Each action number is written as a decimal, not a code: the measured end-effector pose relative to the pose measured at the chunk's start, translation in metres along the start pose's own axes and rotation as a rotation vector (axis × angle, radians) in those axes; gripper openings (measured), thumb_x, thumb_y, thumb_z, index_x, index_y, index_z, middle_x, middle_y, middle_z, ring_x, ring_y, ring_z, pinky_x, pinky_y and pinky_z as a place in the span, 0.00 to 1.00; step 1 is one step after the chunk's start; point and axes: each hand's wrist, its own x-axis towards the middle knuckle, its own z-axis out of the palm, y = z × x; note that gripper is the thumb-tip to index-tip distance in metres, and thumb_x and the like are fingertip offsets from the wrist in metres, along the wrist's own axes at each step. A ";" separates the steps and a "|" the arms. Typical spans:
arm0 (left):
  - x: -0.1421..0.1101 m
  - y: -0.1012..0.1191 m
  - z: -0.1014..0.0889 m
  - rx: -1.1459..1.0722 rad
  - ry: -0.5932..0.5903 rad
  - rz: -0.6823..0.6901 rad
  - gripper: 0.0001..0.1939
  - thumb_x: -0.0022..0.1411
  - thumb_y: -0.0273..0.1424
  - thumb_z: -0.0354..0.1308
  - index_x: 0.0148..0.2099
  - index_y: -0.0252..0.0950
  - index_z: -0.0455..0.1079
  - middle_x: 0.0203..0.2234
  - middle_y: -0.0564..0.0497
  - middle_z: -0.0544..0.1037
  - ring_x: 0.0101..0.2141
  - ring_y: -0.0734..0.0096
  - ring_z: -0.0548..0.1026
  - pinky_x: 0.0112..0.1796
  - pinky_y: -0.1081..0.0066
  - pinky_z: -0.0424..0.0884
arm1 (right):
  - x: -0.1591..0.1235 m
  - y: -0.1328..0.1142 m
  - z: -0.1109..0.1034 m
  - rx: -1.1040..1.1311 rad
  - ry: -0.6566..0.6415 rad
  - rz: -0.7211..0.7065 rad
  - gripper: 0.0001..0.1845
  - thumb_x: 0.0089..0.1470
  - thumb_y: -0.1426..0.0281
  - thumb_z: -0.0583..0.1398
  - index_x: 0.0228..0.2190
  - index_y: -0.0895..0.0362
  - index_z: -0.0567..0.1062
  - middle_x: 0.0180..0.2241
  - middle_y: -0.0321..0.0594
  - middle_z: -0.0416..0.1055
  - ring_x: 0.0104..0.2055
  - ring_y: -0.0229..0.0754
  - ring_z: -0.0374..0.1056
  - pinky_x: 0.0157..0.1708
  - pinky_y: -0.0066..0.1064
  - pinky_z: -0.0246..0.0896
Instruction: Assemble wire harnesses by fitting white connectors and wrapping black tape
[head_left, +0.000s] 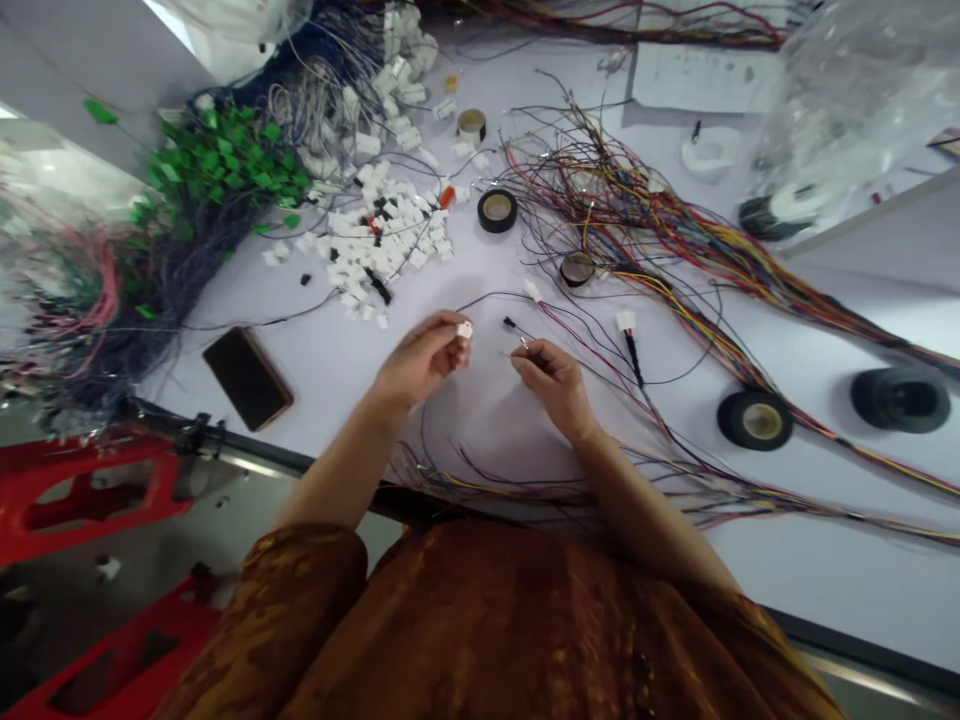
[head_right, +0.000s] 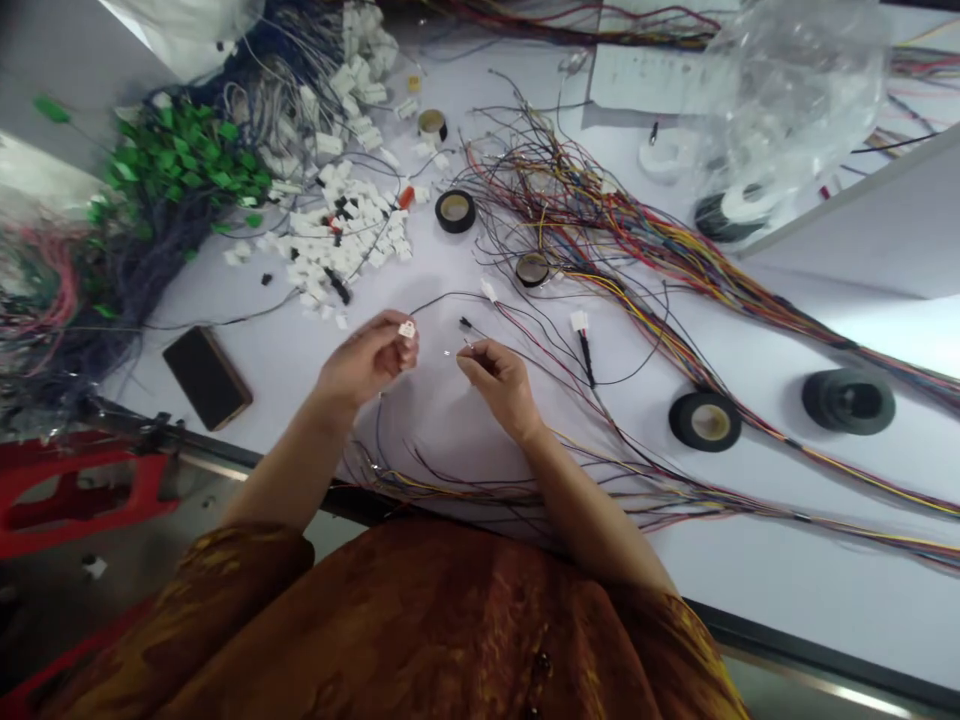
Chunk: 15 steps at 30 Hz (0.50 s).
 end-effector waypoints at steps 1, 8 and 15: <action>-0.002 -0.013 0.008 -0.031 -0.054 -0.049 0.07 0.54 0.32 0.67 0.35 0.39 0.73 0.23 0.54 0.71 0.23 0.77 0.69 0.24 0.74 0.66 | 0.000 0.000 0.000 -0.017 0.006 -0.007 0.10 0.53 0.61 0.63 0.30 0.56 0.73 0.23 0.30 0.58 0.25 0.32 0.49 0.25 0.27 0.46; -0.003 -0.046 0.014 -0.117 -0.125 -0.119 0.14 0.50 0.38 0.73 0.37 0.39 0.76 0.25 0.54 0.72 0.25 0.79 0.69 0.27 0.76 0.67 | 0.000 0.010 -0.003 -0.086 -0.013 -0.125 0.08 0.60 0.63 0.58 0.38 0.55 0.69 0.25 0.30 0.58 0.26 0.33 0.52 0.28 0.27 0.50; -0.006 -0.052 0.015 -0.042 -0.123 -0.037 0.14 0.53 0.39 0.72 0.38 0.39 0.76 0.26 0.54 0.74 0.27 0.79 0.72 0.31 0.76 0.70 | -0.002 0.010 -0.006 0.021 -0.092 -0.158 0.09 0.67 0.61 0.52 0.35 0.52 0.61 0.29 0.32 0.68 0.23 0.32 0.53 0.26 0.28 0.51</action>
